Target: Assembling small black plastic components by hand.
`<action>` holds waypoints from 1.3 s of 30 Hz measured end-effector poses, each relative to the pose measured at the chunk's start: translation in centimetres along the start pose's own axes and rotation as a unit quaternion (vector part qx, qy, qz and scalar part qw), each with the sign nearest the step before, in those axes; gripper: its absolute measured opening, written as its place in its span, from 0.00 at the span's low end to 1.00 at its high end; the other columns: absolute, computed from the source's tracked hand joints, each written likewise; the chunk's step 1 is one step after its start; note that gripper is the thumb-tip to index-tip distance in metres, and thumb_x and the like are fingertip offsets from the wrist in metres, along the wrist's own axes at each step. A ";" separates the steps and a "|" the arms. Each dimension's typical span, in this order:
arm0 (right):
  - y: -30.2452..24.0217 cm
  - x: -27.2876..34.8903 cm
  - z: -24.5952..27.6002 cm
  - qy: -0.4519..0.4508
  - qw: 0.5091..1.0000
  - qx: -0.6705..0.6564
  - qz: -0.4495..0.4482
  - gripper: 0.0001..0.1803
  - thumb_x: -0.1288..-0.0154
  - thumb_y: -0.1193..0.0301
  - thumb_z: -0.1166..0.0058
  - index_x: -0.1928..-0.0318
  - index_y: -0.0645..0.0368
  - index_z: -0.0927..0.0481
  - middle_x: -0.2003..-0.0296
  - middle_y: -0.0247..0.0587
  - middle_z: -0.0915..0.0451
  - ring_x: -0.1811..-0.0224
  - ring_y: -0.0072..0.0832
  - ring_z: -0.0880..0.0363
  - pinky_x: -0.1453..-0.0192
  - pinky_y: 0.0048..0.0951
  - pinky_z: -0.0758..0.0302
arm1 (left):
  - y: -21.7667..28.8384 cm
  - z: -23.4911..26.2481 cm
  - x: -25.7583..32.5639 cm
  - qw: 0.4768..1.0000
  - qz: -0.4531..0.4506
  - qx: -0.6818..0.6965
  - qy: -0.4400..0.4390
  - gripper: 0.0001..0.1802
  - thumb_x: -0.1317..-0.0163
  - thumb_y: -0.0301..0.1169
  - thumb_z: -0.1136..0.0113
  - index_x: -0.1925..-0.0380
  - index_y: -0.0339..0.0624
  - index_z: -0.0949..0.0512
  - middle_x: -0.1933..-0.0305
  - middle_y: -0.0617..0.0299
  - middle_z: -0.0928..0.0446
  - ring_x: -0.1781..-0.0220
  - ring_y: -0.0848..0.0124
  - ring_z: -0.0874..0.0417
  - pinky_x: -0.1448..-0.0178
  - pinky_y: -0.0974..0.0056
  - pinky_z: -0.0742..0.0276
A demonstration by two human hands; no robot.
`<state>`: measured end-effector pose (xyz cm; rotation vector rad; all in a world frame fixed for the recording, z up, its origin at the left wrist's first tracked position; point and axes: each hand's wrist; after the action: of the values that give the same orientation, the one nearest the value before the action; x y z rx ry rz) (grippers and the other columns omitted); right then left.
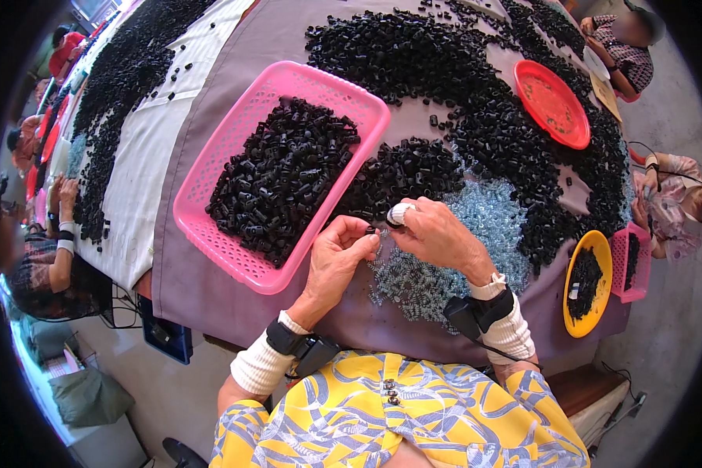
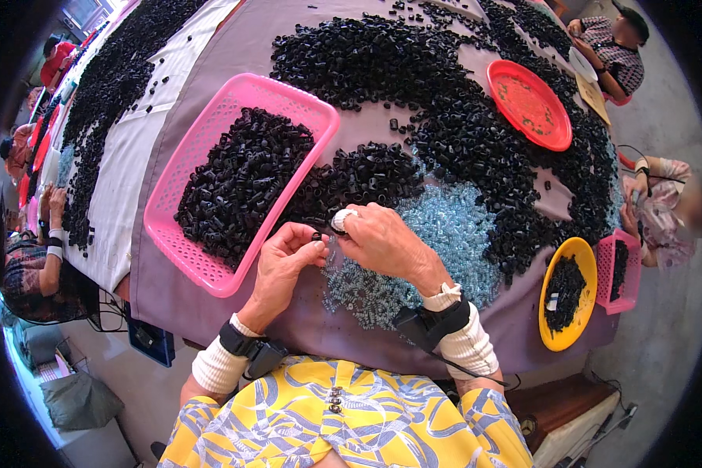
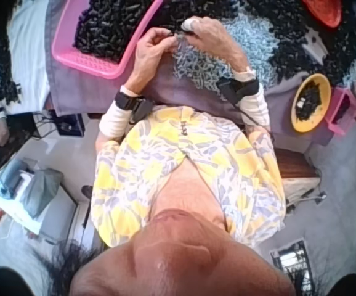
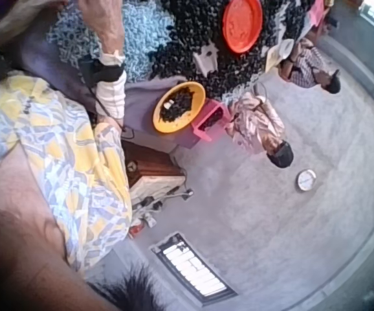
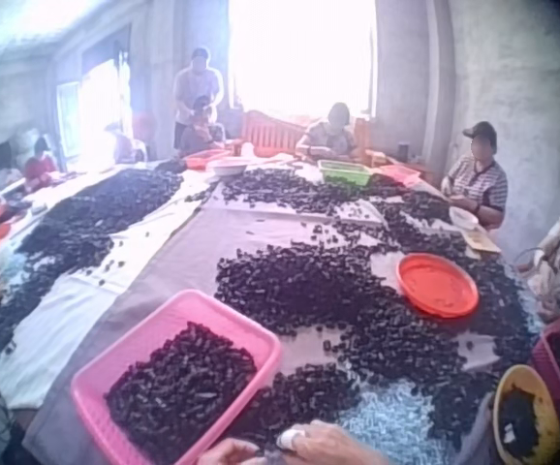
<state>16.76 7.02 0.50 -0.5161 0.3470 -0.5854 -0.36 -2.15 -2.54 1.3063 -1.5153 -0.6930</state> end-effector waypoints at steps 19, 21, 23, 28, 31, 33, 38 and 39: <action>-0.7 0.1 0.7 0.051 0.979 -0.164 -0.112 0.11 0.40 0.70 0.43 0.73 0.66 0.26 0.78 0.51 0.27 0.76 0.46 0.26 0.72 0.39 0.31 | 0.2 -1.5 -1.3 0.996 -0.081 -0.028 0.004 0.07 0.38 0.21 0.41 0.62 0.36 0.28 0.66 0.64 0.22 0.66 0.78 0.19 0.60 0.72 0.20; -0.7 0.2 0.5 0.051 0.978 -0.164 -0.114 0.11 0.40 0.70 0.44 0.72 0.66 0.27 0.79 0.51 0.27 0.76 0.46 0.26 0.72 0.39 0.31 | 0.3 -1.5 -1.2 0.997 -0.074 -0.022 0.007 0.07 0.38 0.22 0.41 0.62 0.36 0.28 0.66 0.64 0.21 0.66 0.78 0.19 0.60 0.73 0.20; -0.3 0.4 0.2 0.067 0.984 -0.142 -0.089 0.10 0.41 0.70 0.43 0.71 0.65 0.26 0.79 0.51 0.28 0.76 0.46 0.26 0.72 0.40 0.31 | 0.2 -1.6 -1.3 0.998 -0.067 -0.015 0.009 0.07 0.38 0.22 0.40 0.62 0.36 0.27 0.66 0.64 0.21 0.66 0.79 0.19 0.60 0.73 0.20; 0.0 0.9 -0.3 0.074 0.990 -0.098 -0.068 0.09 0.43 0.71 0.42 0.70 0.63 0.25 0.76 0.49 0.25 0.71 0.45 0.25 0.67 0.41 0.31 | 0.1 -1.6 -1.4 0.997 -0.062 -0.036 0.016 0.07 0.38 0.22 0.40 0.62 0.36 0.27 0.66 0.64 0.21 0.66 0.79 0.19 0.60 0.73 0.20; 0.2 0.9 -0.3 0.094 0.994 -0.055 -0.024 0.09 0.44 0.71 0.41 0.69 0.62 0.25 0.73 0.47 0.24 0.67 0.45 0.25 0.63 0.41 0.30 | 0.1 -1.6 -1.4 0.996 -0.067 -0.059 0.015 0.07 0.38 0.22 0.40 0.62 0.36 0.27 0.66 0.64 0.21 0.66 0.78 0.19 0.61 0.73 0.20; 0.2 0.8 -0.3 0.095 0.995 -0.035 0.003 0.09 0.44 0.71 0.40 0.68 0.62 0.25 0.71 0.46 0.23 0.66 0.44 0.25 0.62 0.41 0.31 | 0.2 -1.4 -1.4 0.998 -0.052 -0.034 0.012 0.07 0.39 0.22 0.39 0.62 0.37 0.27 0.66 0.63 0.20 0.67 0.77 0.18 0.61 0.72 0.20; -0.1 1.2 -0.2 0.127 0.987 -0.094 -0.035 0.08 0.42 0.70 0.42 0.69 0.63 0.25 0.73 0.46 0.24 0.69 0.45 0.25 0.64 0.40 0.31 | 0.6 -1.4 -1.2 1.000 -0.030 -0.001 0.002 0.08 0.39 0.23 0.39 0.62 0.37 0.27 0.66 0.62 0.20 0.67 0.76 0.18 0.60 0.71 0.21; -0.1 1.1 0.1 0.128 0.987 -0.093 -0.035 0.08 0.42 0.70 0.42 0.69 0.63 0.25 0.73 0.46 0.24 0.69 0.45 0.25 0.64 0.40 0.31 | 0.7 -1.5 -1.2 0.999 -0.041 0.000 0.006 0.08 0.39 0.22 0.40 0.61 0.36 0.27 0.66 0.62 0.21 0.66 0.77 0.18 0.60 0.72 0.20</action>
<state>17.65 6.28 0.45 -0.6359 0.6332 -0.6928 0.71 -0.59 -1.76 1.3767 -1.4590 -0.7366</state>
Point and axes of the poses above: each hand's wrist, its own x-axis away from the middle knuckle, its own z-axis out of the back of the hand, y = z × x
